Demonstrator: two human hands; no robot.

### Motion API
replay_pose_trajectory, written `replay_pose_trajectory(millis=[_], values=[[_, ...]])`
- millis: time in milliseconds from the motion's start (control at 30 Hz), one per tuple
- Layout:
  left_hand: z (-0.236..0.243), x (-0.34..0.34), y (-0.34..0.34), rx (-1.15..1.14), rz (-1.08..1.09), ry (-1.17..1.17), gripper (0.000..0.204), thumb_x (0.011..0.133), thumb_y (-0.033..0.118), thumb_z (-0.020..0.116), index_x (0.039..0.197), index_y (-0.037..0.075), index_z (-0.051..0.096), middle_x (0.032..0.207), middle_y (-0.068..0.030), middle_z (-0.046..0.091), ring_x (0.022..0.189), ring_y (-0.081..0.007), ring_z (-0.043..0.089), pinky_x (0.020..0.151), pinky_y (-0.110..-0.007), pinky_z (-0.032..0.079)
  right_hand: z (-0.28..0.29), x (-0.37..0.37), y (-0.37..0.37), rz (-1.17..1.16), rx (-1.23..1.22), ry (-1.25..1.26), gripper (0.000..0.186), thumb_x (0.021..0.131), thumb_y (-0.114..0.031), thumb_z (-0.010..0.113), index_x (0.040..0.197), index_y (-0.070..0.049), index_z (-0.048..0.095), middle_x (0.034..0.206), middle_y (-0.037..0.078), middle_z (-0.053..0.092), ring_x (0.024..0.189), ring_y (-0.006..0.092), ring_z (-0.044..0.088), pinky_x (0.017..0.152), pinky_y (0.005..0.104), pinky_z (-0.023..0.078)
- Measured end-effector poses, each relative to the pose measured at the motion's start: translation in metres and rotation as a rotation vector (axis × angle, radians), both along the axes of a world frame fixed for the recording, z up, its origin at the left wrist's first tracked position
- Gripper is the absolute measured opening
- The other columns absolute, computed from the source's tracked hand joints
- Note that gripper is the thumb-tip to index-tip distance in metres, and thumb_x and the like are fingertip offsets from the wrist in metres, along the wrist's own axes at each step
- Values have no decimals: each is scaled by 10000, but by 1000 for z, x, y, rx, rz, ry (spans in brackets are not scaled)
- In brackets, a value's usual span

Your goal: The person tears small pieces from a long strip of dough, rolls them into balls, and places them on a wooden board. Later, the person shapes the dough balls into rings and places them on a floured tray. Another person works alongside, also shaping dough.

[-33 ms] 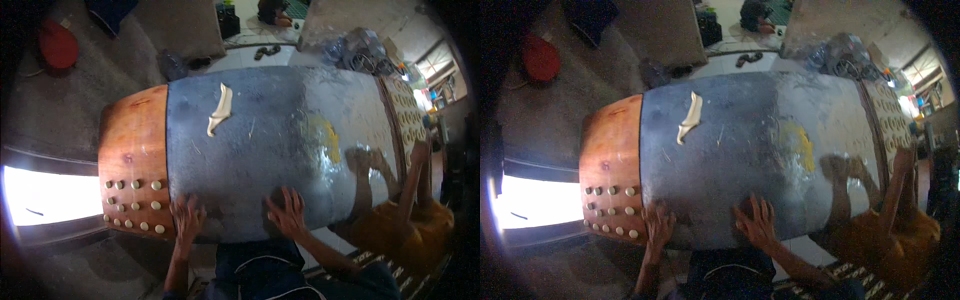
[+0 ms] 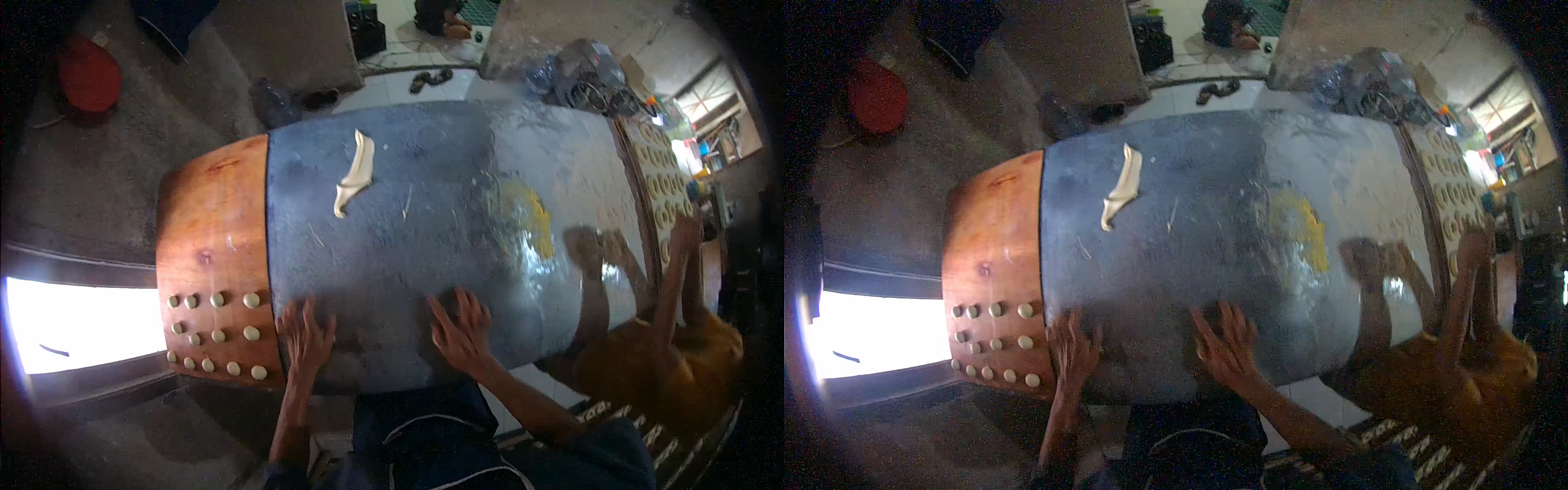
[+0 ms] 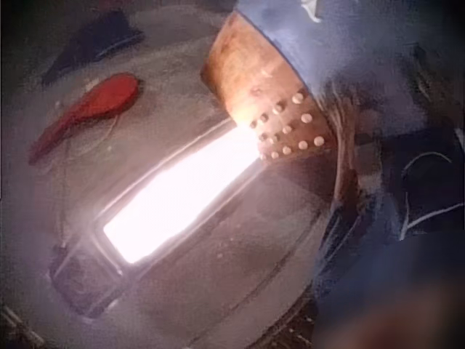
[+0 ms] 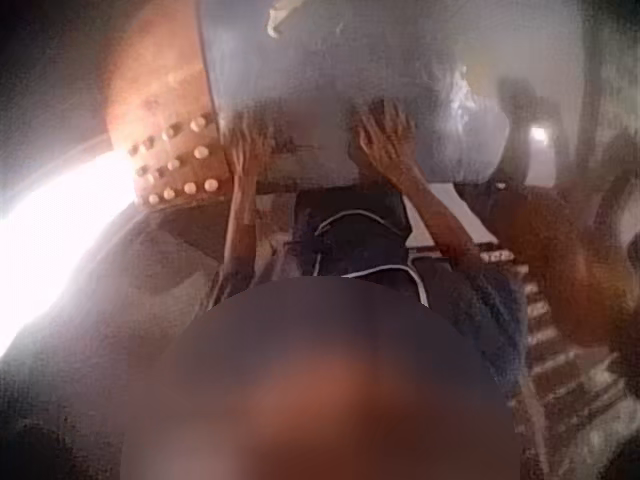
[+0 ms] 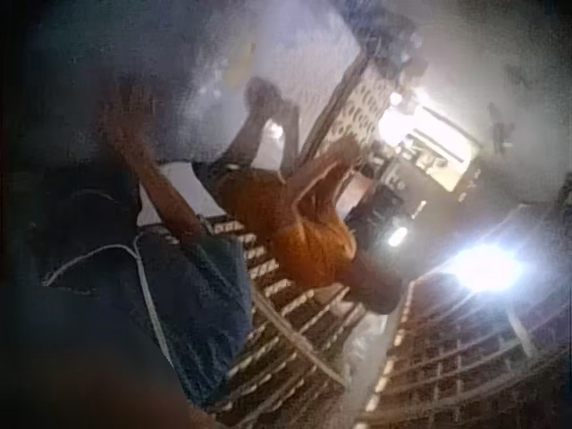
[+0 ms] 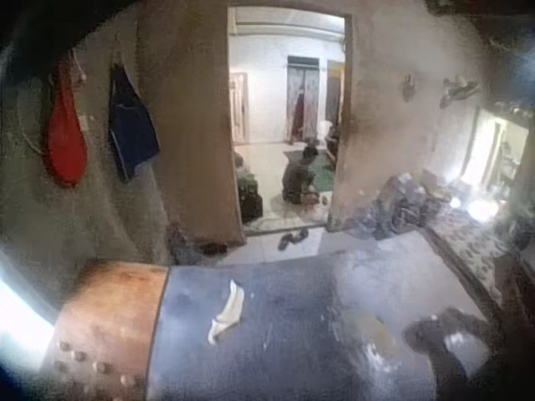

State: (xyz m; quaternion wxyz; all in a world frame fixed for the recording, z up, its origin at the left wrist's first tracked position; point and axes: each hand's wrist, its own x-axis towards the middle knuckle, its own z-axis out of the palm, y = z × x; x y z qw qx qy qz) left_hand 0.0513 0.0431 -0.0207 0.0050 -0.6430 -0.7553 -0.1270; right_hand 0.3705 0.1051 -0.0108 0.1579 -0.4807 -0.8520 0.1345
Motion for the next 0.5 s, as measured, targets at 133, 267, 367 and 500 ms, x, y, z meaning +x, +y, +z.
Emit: replay_pose_trajectory(millis=[133,267,367,500], values=[[-69,52,-11,354,41,-106,464,966,120,641,1363,-3,435,1270,-302,508,1182,-482,499,1002,-620,388,-29,-90,-22,74,-99,-169,369,983,-305,612,1210,-15,626,1259,233,544,1128,390,519,924,562,401],[-65,20,-66,179,-74,-426,381,991,80,595,1334,-26,466,1238,-318,529,1129,-497,529,979,-592,418,-27,6,-45,286,-422,-231,385,975,-263,614,1208,40,568,1197,244,576,1059,411,565,892,556,429],[-30,-22,-20,148,99,-324,353,988,60,596,1310,-30,482,1235,-312,526,1130,-474,532,974,-561,425,-26,-10,7,39,5,-30,287,954,-220,636,1106,11,558,1114,223,585,967,396,558,812,544,426],[-44,16,-14,168,75,-381,362,966,61,640,1282,-29,489,1149,-269,547,1062,-429,554,915,-554,433,-30,-59,-25,-11,99,171,204,938,-146,659,1078,-29,568,1058,205,596,953,376,570,802,508,450]])
